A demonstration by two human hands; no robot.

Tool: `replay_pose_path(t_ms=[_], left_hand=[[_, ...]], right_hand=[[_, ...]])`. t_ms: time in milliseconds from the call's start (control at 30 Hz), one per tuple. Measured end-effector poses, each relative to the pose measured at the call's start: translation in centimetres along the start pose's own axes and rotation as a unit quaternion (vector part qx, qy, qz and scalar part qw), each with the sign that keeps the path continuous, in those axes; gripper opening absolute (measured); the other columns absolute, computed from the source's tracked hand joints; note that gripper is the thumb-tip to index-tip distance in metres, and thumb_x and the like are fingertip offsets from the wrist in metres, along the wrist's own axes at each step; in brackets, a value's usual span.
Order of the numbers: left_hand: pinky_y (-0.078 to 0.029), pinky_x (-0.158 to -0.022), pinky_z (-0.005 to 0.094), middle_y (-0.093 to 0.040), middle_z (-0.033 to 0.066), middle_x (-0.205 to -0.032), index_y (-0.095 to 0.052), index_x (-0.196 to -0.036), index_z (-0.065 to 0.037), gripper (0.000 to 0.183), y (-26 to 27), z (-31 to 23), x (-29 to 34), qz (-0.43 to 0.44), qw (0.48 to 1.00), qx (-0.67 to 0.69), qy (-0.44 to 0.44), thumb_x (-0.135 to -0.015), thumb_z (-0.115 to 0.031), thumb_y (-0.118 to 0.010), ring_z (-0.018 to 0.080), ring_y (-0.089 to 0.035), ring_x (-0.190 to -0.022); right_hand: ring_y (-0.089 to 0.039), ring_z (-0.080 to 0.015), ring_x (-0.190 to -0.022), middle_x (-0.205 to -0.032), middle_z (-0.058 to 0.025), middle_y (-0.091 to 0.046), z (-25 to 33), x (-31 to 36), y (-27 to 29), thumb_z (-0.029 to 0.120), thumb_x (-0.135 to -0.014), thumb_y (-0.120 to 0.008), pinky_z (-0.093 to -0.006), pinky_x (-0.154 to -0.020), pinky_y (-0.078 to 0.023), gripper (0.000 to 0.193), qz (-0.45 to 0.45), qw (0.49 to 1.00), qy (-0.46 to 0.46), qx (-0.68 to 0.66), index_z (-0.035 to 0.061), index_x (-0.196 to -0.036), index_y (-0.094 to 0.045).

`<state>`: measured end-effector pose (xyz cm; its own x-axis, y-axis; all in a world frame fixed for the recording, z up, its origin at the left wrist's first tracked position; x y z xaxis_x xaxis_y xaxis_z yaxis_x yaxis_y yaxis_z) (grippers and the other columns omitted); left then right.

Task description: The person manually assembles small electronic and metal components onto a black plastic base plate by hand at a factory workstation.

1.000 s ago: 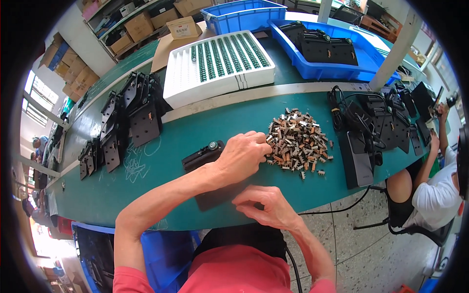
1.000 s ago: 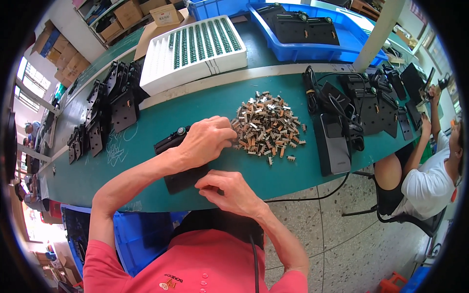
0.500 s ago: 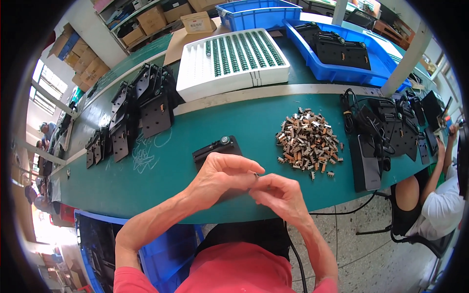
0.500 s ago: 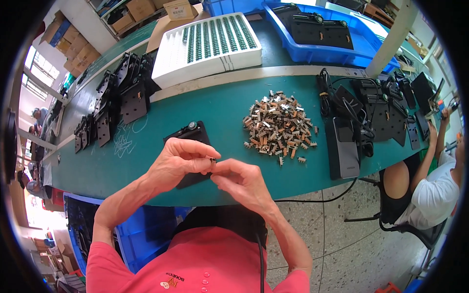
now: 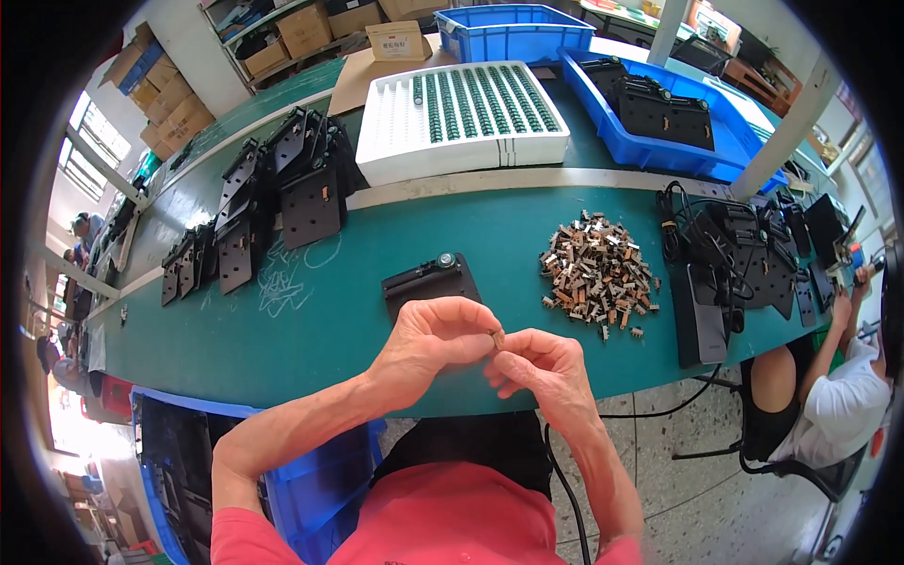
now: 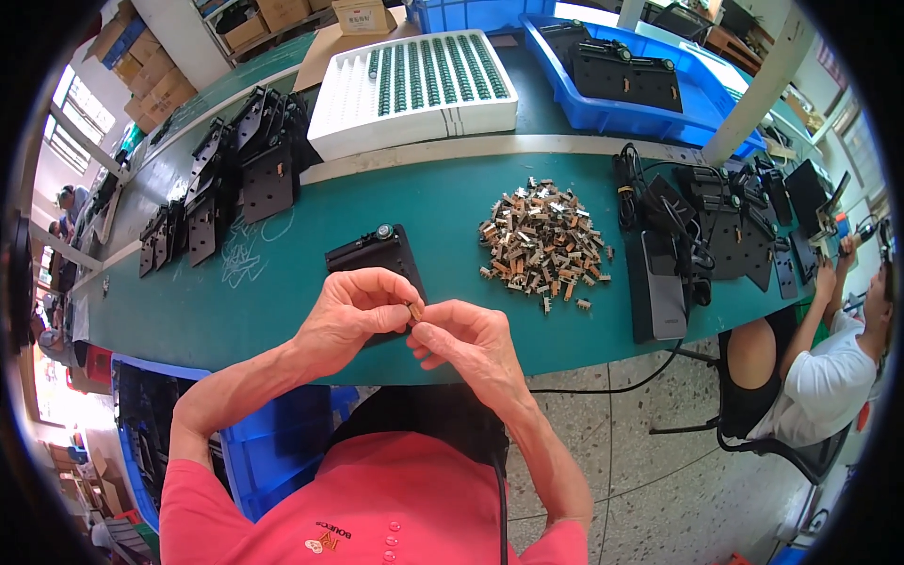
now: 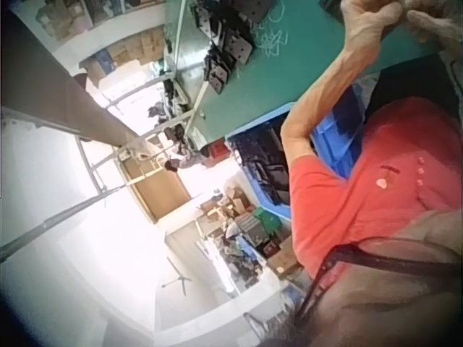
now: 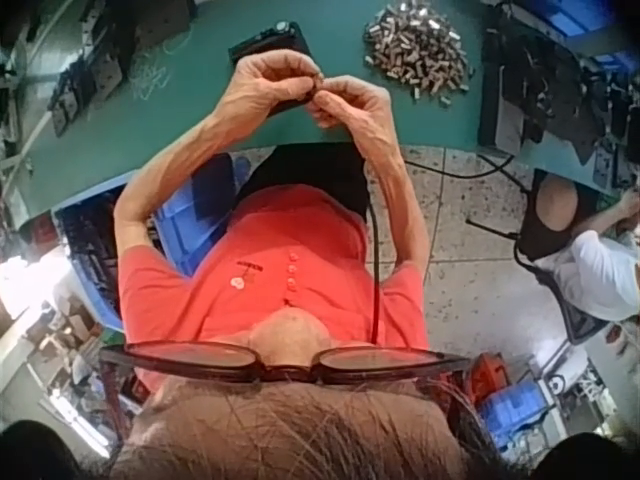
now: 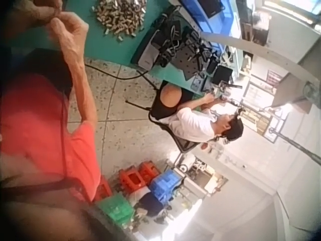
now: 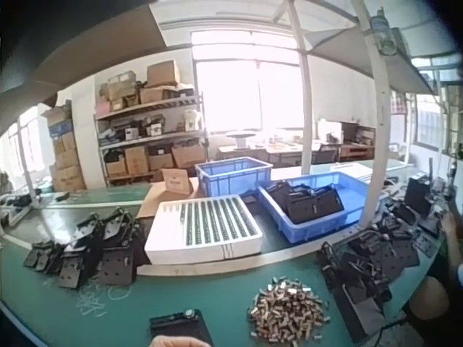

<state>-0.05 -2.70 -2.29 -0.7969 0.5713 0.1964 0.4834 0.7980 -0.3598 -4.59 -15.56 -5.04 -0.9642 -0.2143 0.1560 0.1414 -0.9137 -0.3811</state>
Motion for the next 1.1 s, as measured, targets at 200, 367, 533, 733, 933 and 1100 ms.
replay_pose_path(t_ms=[200,367,533,733,933,1100], left_hand=[[-0.051,-0.078,0.0236,-0.066,0.0029,-0.09,-0.066,-0.096,-0.003,0.012,0.4,0.3,0.3,-0.004,0.999,-0.033,0.012,-0.086,0.001,-0.065,0.0096,-0.062,-0.085],[-0.05,-0.078,0.0223,-0.063,0.0006,-0.09,-0.067,-0.096,-0.002,0.011,0.6,0.2,0.3,0.002,0.995,-0.102,0.009,-0.086,0.002,-0.064,0.0084,-0.061,-0.086],[-0.05,-0.078,0.0217,-0.062,0.0003,-0.089,-0.067,-0.096,0.0,0.01,0.1,-0.3,0.2,0.007,0.989,-0.147,-0.029,-0.087,0.002,-0.064,0.0081,-0.061,-0.087],[-0.051,-0.078,0.0248,-0.067,0.0034,-0.088,-0.069,-0.094,0.0,0.01,0.3,-0.4,0.0,-0.013,0.979,-0.193,-0.062,-0.085,0.001,-0.065,0.0084,-0.061,-0.085],[-0.052,-0.074,0.0251,-0.067,0.0034,-0.083,-0.068,-0.091,0.0,0.008,-0.3,-0.8,0.1,-0.008,0.964,-0.256,-0.069,-0.083,0.0,-0.066,0.0089,-0.061,-0.081],[-0.052,-0.071,0.0253,-0.067,0.0056,-0.082,-0.068,-0.089,0.0,0.008,-0.3,-1.1,0.3,-0.015,0.945,-0.315,-0.093,-0.081,0.0,-0.068,0.0099,-0.063,-0.078]], right_hand=[[-0.066,-0.0129,-0.068,-0.08,-0.009,-0.069,0.1,0.2,0.4,0.009,-0.089,-0.066,-0.0236,-0.057,-0.053,0.013,-0.031,0.999,0.014,-0.015,-0.0014,-0.097,-0.066],[-0.065,-0.0121,-0.068,-0.078,-0.0085,-0.068,0.2,0.2,0.9,0.01,-0.089,-0.067,-0.0233,-0.057,-0.053,0.013,-0.042,0.999,0.013,0.006,-0.0013,-0.095,-0.066],[-0.065,-0.0118,-0.067,-0.077,-0.0081,-0.068,0.0,0.3,1.0,0.01,-0.089,-0.067,-0.0235,-0.057,-0.054,0.013,-0.046,0.999,0.016,0.017,-0.0014,-0.095,-0.065],[-0.064,-0.0114,-0.067,-0.077,-0.0075,-0.068,-0.2,0.1,1.1,0.011,-0.09,-0.066,-0.0233,-0.057,-0.053,0.012,-0.057,0.998,0.0,0.014,-0.0004,-0.094,-0.065],[-0.064,-0.0112,-0.067,-0.077,-0.0069,-0.067,0.0,-0.3,1.3,0.013,-0.091,-0.063,-0.0229,-0.056,-0.053,0.012,-0.065,0.998,-0.018,-0.009,0.0013,-0.092,-0.064],[-0.064,-0.0107,-0.067,-0.078,-0.0065,-0.067,-0.1,-0.6,1.1,0.013,-0.091,-0.063,-0.0226,-0.057,-0.053,0.012,-0.047,0.998,-0.033,-0.005,0.0015,-0.091,-0.063]])
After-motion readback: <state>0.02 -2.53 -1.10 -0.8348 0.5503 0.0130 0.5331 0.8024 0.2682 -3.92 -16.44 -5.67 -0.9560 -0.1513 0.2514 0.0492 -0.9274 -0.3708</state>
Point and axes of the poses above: each hand's wrist, its own x-axis away from the middle knuckle, its own y-axis out of the back of the hand, z = x × y, the point moved 7 cm from there along -x, towards the middle knuckle
